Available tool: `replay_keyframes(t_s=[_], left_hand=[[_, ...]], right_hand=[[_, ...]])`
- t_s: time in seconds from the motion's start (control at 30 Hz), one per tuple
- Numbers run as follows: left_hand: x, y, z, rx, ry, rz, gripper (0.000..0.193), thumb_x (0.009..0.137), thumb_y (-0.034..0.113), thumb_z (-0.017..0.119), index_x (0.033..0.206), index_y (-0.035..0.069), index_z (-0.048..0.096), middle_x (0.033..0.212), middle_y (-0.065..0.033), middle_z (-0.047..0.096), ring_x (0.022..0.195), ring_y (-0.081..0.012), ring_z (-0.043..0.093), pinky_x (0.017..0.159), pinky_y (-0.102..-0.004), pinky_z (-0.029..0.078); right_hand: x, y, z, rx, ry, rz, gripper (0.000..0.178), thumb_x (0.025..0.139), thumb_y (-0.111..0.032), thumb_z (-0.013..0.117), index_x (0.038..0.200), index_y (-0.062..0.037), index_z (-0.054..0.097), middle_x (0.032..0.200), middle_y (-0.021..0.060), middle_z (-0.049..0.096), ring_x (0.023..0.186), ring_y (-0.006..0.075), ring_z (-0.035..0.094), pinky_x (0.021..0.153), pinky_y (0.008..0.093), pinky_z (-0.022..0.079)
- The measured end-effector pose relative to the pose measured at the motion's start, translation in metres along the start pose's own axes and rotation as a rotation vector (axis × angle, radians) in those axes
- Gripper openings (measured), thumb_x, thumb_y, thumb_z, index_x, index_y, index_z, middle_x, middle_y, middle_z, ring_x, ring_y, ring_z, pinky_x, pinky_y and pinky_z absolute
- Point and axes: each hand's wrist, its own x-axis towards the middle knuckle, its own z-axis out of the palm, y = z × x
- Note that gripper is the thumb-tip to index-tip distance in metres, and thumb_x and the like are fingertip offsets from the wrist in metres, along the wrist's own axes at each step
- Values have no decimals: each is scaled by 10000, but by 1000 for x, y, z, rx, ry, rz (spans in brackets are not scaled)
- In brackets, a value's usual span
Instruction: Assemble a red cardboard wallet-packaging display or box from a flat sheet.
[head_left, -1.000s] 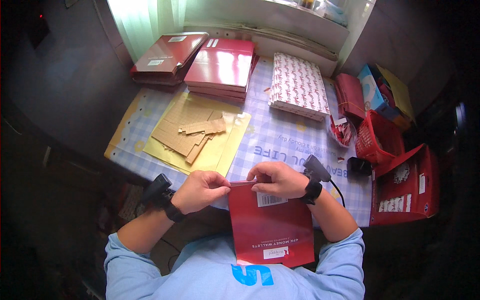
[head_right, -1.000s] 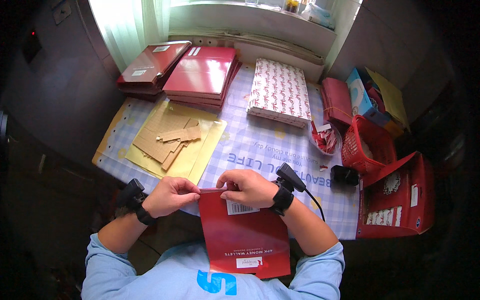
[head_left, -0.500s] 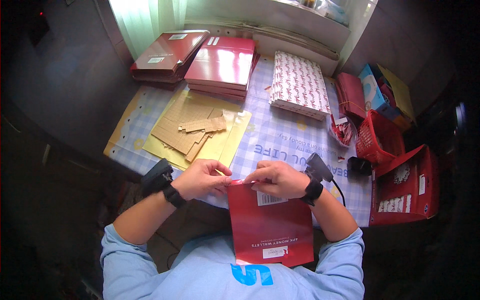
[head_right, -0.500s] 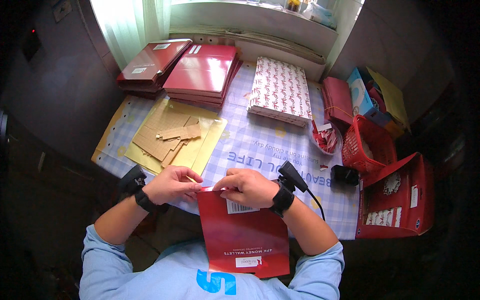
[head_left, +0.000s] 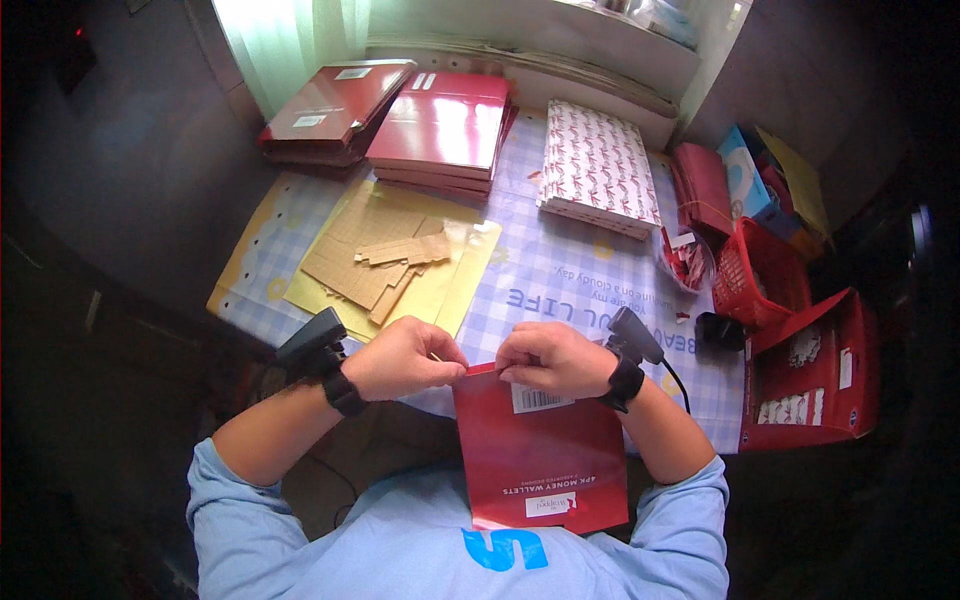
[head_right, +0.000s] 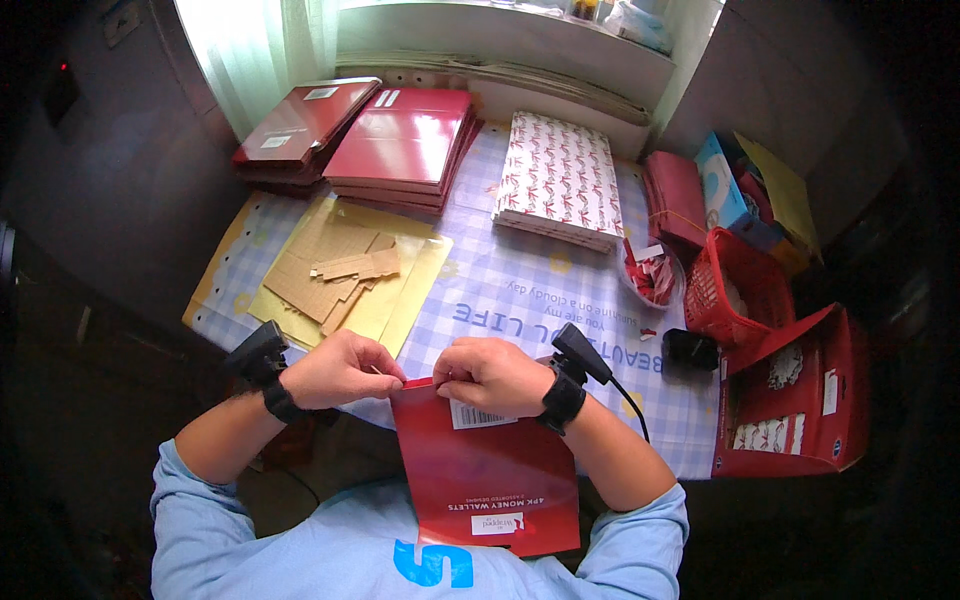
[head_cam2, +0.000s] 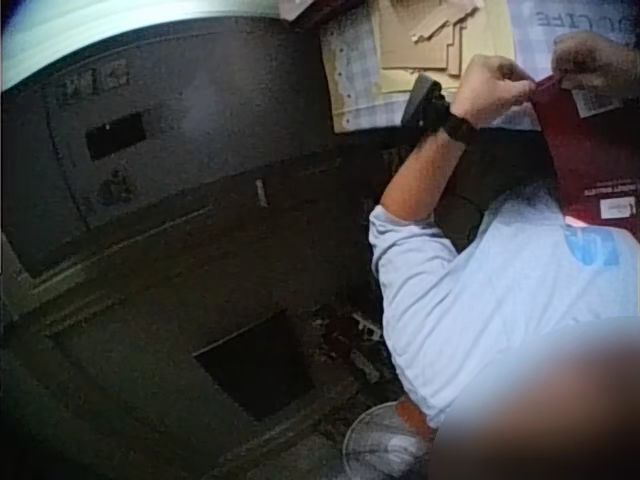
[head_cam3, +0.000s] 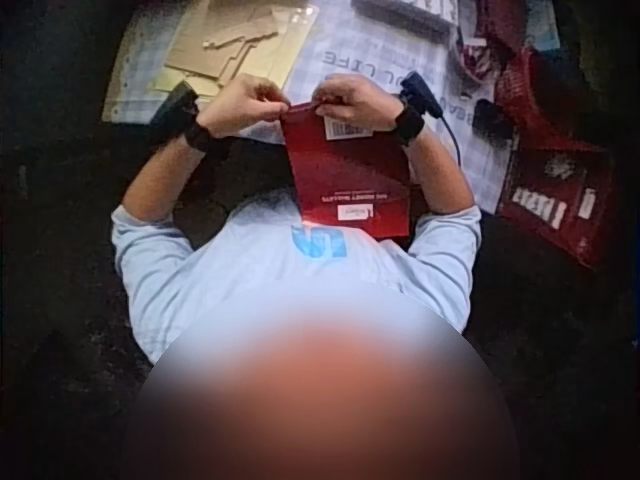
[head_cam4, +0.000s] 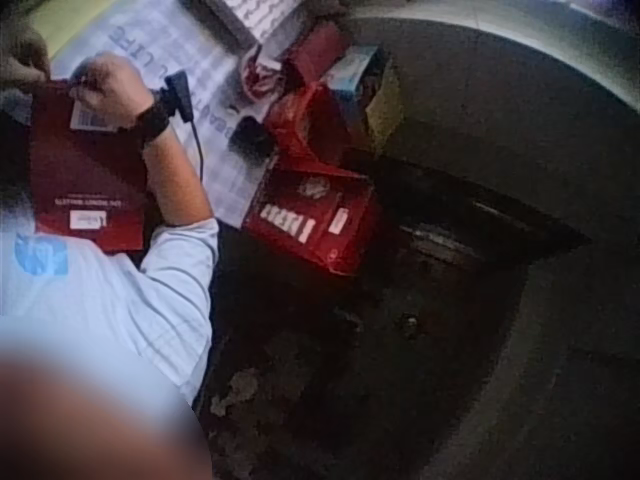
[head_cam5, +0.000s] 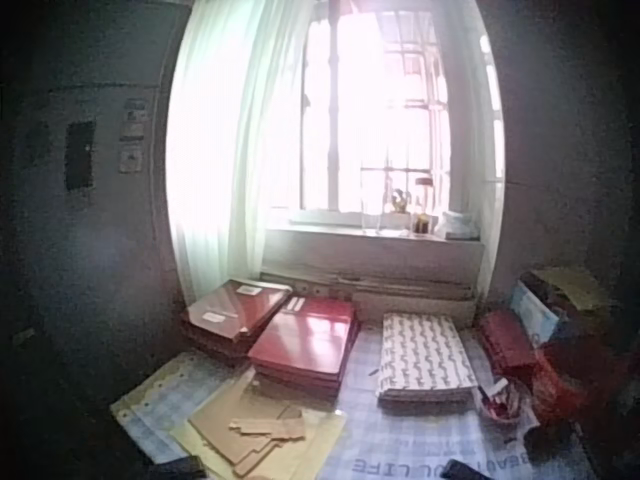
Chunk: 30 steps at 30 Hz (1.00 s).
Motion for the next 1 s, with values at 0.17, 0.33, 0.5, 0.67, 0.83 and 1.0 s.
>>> replay_keyframes(t_s=[0.17, 0.33, 0.5, 0.67, 0.83, 1.0], left_hand=[[-11, -11, 16, -37, 16, 149, 225, 864, 76, 713, 1033, -39, 619, 940, -69, 675, 834, -99, 629, 738, -238, 528], [-15, -23, 37, -139, 167, 164, 175, 885, 43, 677, 1013, -7, 569, 963, -91, 677, 860, -108, 640, 742, -255, 536], [-11, -31, 39, -193, 186, 188, 97, 891, -14, 649, 962, -7, 582, 969, -95, 685, 875, -107, 647, 762, -259, 545], [-12, -35, 38, -259, 232, 219, 82, 881, -23, 656, 936, -6, 597, 974, -112, 695, 869, -120, 654, 768, -269, 549], [-10, -34, 39, -390, 184, 287, 83, 888, 17, 660, 947, -21, 614, 954, -108, 697, 874, -126, 660, 770, -261, 539], [-5, -30, 32, -237, 133, 316, 96, 877, 29, 670, 945, -15, 619, 938, -89, 691, 831, -103, 644, 733, -247, 527]], right_hand=[[-1, -1, -2, -5, -9, 21, 116, 823, -132, 680, 913, -67, 645, 831, 97, 608, 782, 271, 611, 698, 367, 490], [-2, -6, -4, -5, 17, 48, 113, 817, -116, 702, 881, -50, 638, 797, 84, 579, 769, 244, 583, 692, 344, 464], [-15, -13, -18, -188, 92, 63, 136, 804, -170, 720, 834, -66, 637, 788, 85, 576, 800, 263, 582, 706, 372, 461], [-51, -6, -52, -363, 104, 188, 207, 806, -239, 741, 792, -60, 639, 791, 84, 572, 819, 268, 577, 725, 382, 457], [-89, 9, -66, -118, 191, 311, 206, 823, -228, 739, 823, -46, 641, 848, 73, 559, 859, 214, 562, 758, 333, 450], [-98, 18, -59, 96, 255, 269, 142, 837, -140, 719, 845, -39, 620, 913, 47, 588, 886, 158, 564, 769, 286, 451]])
